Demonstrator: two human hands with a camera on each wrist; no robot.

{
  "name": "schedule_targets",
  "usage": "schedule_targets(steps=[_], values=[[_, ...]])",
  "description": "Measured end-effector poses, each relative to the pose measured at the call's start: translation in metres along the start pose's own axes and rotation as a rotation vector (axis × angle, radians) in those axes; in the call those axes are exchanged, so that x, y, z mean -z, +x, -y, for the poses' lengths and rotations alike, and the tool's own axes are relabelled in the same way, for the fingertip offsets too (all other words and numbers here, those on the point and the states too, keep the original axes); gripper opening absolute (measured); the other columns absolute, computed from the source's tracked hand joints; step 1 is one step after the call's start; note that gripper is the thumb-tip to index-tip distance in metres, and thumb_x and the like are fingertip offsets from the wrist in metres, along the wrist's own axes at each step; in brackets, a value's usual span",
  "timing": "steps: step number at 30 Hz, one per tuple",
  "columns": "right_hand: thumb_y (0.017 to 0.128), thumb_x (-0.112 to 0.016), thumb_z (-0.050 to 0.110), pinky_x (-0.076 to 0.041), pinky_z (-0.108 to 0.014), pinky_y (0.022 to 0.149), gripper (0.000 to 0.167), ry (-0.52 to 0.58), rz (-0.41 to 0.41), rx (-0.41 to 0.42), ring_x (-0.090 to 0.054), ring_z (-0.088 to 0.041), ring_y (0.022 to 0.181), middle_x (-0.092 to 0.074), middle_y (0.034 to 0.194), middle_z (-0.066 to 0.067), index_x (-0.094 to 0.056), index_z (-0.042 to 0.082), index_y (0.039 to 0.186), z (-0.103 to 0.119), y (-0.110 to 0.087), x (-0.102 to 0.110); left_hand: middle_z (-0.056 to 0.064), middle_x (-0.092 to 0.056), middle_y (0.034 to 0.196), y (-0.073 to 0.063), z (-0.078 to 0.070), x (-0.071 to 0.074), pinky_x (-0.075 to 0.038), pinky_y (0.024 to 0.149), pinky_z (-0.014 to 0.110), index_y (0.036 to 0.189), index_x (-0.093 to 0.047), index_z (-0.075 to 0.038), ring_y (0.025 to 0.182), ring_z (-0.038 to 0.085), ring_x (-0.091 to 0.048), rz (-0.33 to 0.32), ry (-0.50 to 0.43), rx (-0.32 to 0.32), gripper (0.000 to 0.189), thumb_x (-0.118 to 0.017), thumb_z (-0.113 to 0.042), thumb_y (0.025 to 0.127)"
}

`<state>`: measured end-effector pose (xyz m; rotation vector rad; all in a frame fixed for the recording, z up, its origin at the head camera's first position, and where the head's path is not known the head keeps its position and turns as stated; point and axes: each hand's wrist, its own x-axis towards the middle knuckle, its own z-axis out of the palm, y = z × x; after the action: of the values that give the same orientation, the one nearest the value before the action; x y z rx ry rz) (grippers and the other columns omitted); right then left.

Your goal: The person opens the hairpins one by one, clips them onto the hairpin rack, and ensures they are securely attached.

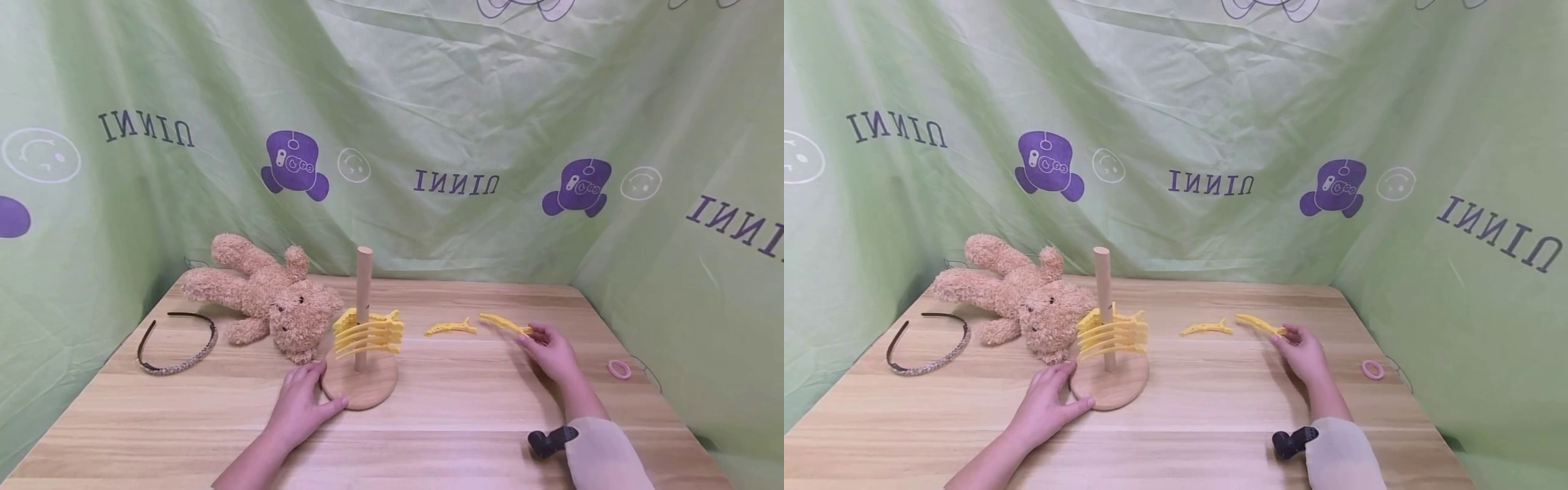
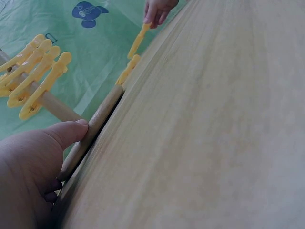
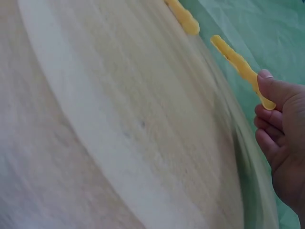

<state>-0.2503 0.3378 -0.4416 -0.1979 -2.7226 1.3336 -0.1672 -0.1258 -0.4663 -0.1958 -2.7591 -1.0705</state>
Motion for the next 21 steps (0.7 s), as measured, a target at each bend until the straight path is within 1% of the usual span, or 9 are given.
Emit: schedule_targets(steps=[3,7,9,10,12,14,16,19,21], values=[[0.096,-0.062,0.033,-0.041,0.0,0.081,0.065,0.06,-0.001,0.018,-0.055,-0.032,0.122,-0.052,0.137,-0.03,-0.04,-0.005,0.143,0.01,-0.001,-0.002,0.023,-0.055,0.135,0.0,0.0,0.0,-0.035,0.112,0.058,0.135,-0.053,0.006,0.129,0.042,-0.044,-0.001,0.003,-0.001,0.087,-0.082,-0.045,0.072],[0.097,-0.062,0.03,-0.045,-0.002,0.082,0.064,0.089,0.001,0.062,-0.058,-0.006,0.107,-0.053,0.136,-0.03,-0.04,-0.006,0.144,0.027,-0.004,-0.005,0.024,-0.055,0.134,0.001,0.001,-0.001,-0.036,0.111,0.058,0.134,-0.053,0.006,0.129,0.042,-0.044,-0.005,0.009,-0.004,0.086,-0.082,-0.045,0.072],[0.097,-0.062,0.029,-0.047,-0.004,0.083,0.062,0.087,0.005,0.082,-0.059,-0.007,0.107,-0.054,0.135,-0.03,-0.042,-0.006,0.143,0.036,-0.007,-0.006,0.024,-0.055,0.134,0.001,0.001,-0.001,-0.036,0.111,0.058,0.134,-0.053,0.006,0.129,0.042,-0.044,-0.007,0.01,-0.005,0.086,-0.082,-0.045,0.072],[0.097,-0.062,0.028,-0.047,-0.004,0.082,0.06,0.082,0.007,0.094,-0.059,-0.002,0.104,-0.055,0.134,-0.029,-0.043,-0.006,0.142,0.041,-0.008,-0.007,0.024,-0.055,0.134,0.001,0.001,-0.001,-0.036,0.111,0.058,0.134,-0.053,0.006,0.129,0.042,-0.045,-0.009,0.01,-0.006,0.086,-0.082,-0.045,0.072],[0.097,-0.062,0.027,-0.048,-0.004,0.082,0.057,0.083,0.007,0.118,-0.06,-0.004,0.105,-0.056,0.131,-0.029,-0.046,-0.006,0.141,0.05,-0.01,-0.009,0.024,-0.055,0.134,0.001,0.001,-0.001,-0.036,0.111,0.058,0.134,-0.053,0.007,0.129,0.042,-0.045,-0.009,0.01,-0.006,0.086,-0.082,-0.045,0.072],[0.097,-0.062,0.026,-0.049,-0.005,0.082,0.054,0.09,0.009,0.146,-0.061,-0.003,0.103,-0.058,0.128,-0.028,-0.048,-0.005,0.139,0.059,-0.013,-0.011,0.024,-0.055,0.134,0.001,0.001,-0.001,-0.036,0.111,0.058,0.134,-0.053,0.007,0.129,0.042,-0.045,-0.01,0.011,-0.005,0.086,-0.082,-0.045,0.071],[0.097,-0.063,0.022,-0.049,-0.005,0.082,0.051,0.102,0.008,0.182,-0.056,0.01,0.094,-0.059,0.125,-0.028,-0.05,-0.006,0.137,0.068,-0.015,-0.014,0.023,-0.055,0.134,0.001,0.001,-0.001,-0.036,0.111,0.058,0.134,-0.053,0.006,0.129,0.042,-0.045,-0.009,0.011,-0.004,0.086,-0.083,-0.045,0.071],[0.096,-0.064,0.018,-0.048,-0.004,0.081,0.046,0.12,0.007,0.228,-0.054,0.016,0.088,-0.061,0.123,-0.028,-0.054,-0.007,0.133,0.081,-0.019,-0.017,0.023,-0.055,0.134,0.001,0.002,-0.001,-0.036,0.111,0.058,0.134,-0.053,0.006,0.129,0.042,-0.044,-0.005,0.011,-0.002,0.086,-0.082,-0.045,0.072],[0.095,-0.064,0.016,-0.049,-0.004,0.081,0.043,0.134,0.006,0.252,-0.055,0.016,0.088,-0.062,0.121,-0.028,-0.056,-0.008,0.13,0.089,-0.021,-0.02,0.023,-0.055,0.134,0.001,0.002,-0.001,-0.036,0.111,0.057,0.134,-0.053,0.006,0.129,0.041,-0.044,-0.003,0.011,-0.002,0.086,-0.082,-0.046,0.072]])
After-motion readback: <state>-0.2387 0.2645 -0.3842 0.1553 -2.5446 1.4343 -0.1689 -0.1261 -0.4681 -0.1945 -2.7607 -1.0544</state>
